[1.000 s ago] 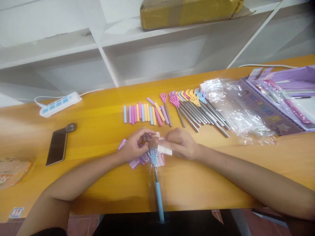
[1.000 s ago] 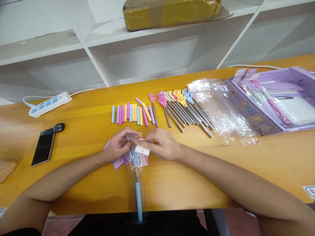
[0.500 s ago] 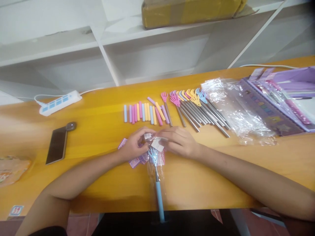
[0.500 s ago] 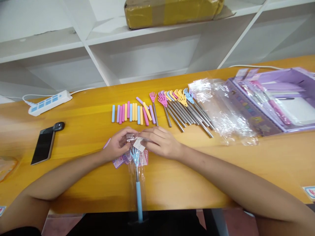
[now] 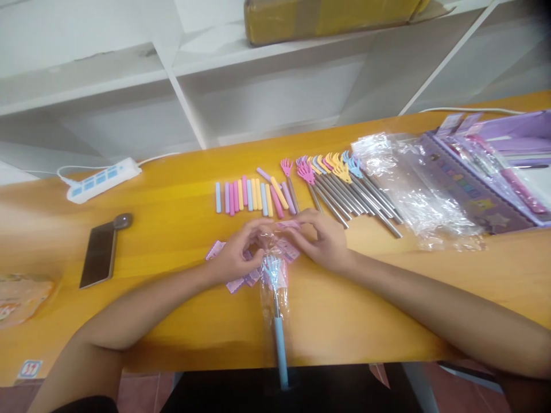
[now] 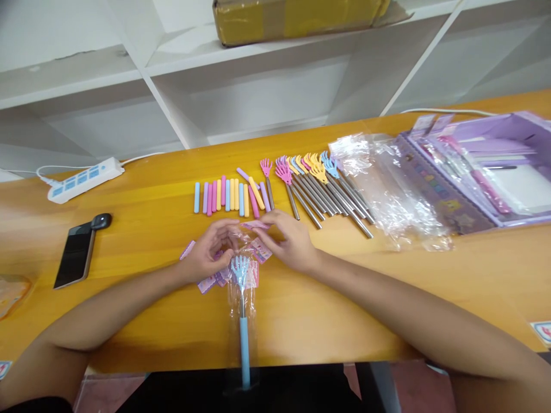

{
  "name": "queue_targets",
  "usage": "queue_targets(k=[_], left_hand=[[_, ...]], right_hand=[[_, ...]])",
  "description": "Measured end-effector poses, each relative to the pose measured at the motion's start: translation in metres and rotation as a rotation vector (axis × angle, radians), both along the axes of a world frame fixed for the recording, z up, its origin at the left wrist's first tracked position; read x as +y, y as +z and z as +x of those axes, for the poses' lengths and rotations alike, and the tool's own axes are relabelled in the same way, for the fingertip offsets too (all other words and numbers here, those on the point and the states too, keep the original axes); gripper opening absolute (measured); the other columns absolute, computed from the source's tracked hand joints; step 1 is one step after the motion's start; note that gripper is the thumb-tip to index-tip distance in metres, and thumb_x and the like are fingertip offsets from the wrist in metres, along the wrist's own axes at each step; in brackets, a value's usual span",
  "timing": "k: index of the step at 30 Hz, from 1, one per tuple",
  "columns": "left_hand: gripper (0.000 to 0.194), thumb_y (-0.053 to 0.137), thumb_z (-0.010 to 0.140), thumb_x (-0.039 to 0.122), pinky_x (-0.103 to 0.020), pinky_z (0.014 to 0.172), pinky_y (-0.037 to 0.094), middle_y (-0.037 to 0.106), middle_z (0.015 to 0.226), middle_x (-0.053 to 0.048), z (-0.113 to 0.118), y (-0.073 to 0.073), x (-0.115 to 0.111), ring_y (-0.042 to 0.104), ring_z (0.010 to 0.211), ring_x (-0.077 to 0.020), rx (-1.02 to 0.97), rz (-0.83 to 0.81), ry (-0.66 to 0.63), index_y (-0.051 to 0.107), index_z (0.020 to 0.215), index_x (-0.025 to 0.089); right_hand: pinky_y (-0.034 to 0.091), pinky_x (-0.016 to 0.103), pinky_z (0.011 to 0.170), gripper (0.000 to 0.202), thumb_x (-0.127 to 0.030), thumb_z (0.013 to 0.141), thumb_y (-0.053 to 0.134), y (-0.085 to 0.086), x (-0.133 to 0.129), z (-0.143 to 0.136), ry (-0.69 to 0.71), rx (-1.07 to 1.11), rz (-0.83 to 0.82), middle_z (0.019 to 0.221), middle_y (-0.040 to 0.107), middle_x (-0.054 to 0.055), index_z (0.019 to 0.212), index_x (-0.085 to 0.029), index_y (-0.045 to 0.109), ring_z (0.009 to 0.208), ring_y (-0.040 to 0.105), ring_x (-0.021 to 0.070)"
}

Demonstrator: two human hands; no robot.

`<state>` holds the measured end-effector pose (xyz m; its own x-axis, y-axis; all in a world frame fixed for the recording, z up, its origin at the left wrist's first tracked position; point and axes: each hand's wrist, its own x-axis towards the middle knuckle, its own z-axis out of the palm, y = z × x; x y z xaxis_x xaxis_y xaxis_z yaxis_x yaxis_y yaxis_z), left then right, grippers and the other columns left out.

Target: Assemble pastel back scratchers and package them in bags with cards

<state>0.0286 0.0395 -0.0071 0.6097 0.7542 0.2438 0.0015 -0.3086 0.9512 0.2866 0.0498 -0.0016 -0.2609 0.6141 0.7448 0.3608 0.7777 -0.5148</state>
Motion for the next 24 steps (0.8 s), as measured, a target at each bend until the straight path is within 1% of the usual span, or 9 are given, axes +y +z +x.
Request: queue_targets(k=[2,5,8,12,15,17,19,21,24], left_hand=[[0.065,0.062,0.100,0.009,-0.034,0.088,0.061,0.066,0.127,-0.008,0.000,-0.001,0.001,0.068,0.098,-0.0169,-0.009,0.068,-0.008,0.051,0.157,0.038],[0.058,0.062,0.100,0.009,-0.035,0.088,0.061,0.065,0.132,-0.008,-0.001,0.000,0.003,0.068,0.100,-0.0183,0.017,0.145,-0.025,0.060,0.149,0.038],[0.061,0.061,0.101,0.011,-0.037,0.090,0.062,0.067,0.129,-0.010,-0.001,0.003,0.002,0.069,0.101,-0.0197,0.078,0.093,-0.008,0.057,0.157,0.035],[0.062,0.062,0.102,0.013,-0.039,0.095,0.062,0.070,0.128,-0.012,0.000,0.006,0.000,0.069,0.100,-0.0195,0.085,0.000,0.016,0.053,0.161,0.030],[0.065,0.064,0.100,0.014,-0.038,0.094,0.063,0.071,0.125,-0.012,0.000,0.010,-0.001,0.069,0.099,-0.0192,0.090,-0.020,0.016,0.053,0.163,0.028],[0.067,0.065,0.100,0.014,-0.039,0.095,0.063,0.071,0.127,-0.012,0.000,0.013,-0.001,0.070,0.100,-0.0194,0.088,-0.017,0.011,0.052,0.164,0.029],[0.067,0.064,0.100,0.014,-0.040,0.097,0.063,0.070,0.136,-0.013,0.000,0.015,0.000,0.071,0.102,-0.0198,0.084,-0.012,-0.005,0.053,0.164,0.030],[0.066,0.063,0.101,0.015,-0.041,0.101,0.063,0.069,0.146,-0.014,-0.001,0.016,0.000,0.072,0.108,-0.0211,0.081,-0.019,-0.019,0.053,0.164,0.030],[0.067,0.064,0.102,0.017,-0.047,0.109,0.062,0.068,0.152,-0.015,-0.004,0.014,0.000,0.072,0.125,-0.0273,0.079,-0.046,-0.024,0.051,0.167,0.031]], right_hand=[[0.065,0.032,0.079,0.018,-0.020,0.102,0.075,-0.002,0.001,0.000,-0.038,0.053,-0.096,0.101,0.079,0.004,0.118,-0.024,0.068,0.088,0.076,0.0171],[0.067,0.032,0.084,0.020,-0.024,0.103,0.075,-0.007,0.003,0.000,-0.011,0.139,-0.209,0.110,0.078,0.006,0.121,-0.022,0.067,0.093,0.077,0.0171],[0.067,0.031,0.087,0.025,-0.024,0.103,0.075,-0.012,0.003,-0.001,0.029,0.205,-0.256,0.115,0.077,0.006,0.126,-0.022,0.065,0.097,0.077,0.0160],[0.066,0.032,0.084,0.019,-0.026,0.106,0.071,-0.012,0.004,0.000,0.020,0.228,-0.282,0.112,0.076,0.006,0.124,-0.023,0.065,0.094,0.075,0.0152],[0.064,0.037,0.088,0.007,-0.025,0.110,0.063,-0.005,0.006,0.002,0.007,0.183,-0.234,0.112,0.074,0.007,0.116,-0.024,0.067,0.102,0.074,0.0182],[0.062,0.037,0.083,0.004,-0.024,0.109,0.064,-0.001,0.007,0.003,-0.020,0.154,-0.159,0.108,0.071,0.007,0.111,-0.024,0.068,0.100,0.070,0.0191],[0.058,0.034,0.074,0.001,-0.024,0.107,0.067,0.001,0.008,0.003,-0.036,0.145,-0.131,0.098,0.067,0.005,0.107,-0.024,0.067,0.089,0.066,0.0174],[0.055,0.032,0.070,0.003,-0.025,0.107,0.068,0.000,0.008,0.003,-0.021,0.175,-0.150,0.093,0.066,0.003,0.106,-0.024,0.065,0.083,0.064,0.0163],[0.058,0.031,0.067,0.005,-0.028,0.109,0.065,-0.004,0.005,0.001,0.014,0.274,-0.191,0.095,0.066,0.004,0.108,-0.024,0.063,0.078,0.066,0.0149]])
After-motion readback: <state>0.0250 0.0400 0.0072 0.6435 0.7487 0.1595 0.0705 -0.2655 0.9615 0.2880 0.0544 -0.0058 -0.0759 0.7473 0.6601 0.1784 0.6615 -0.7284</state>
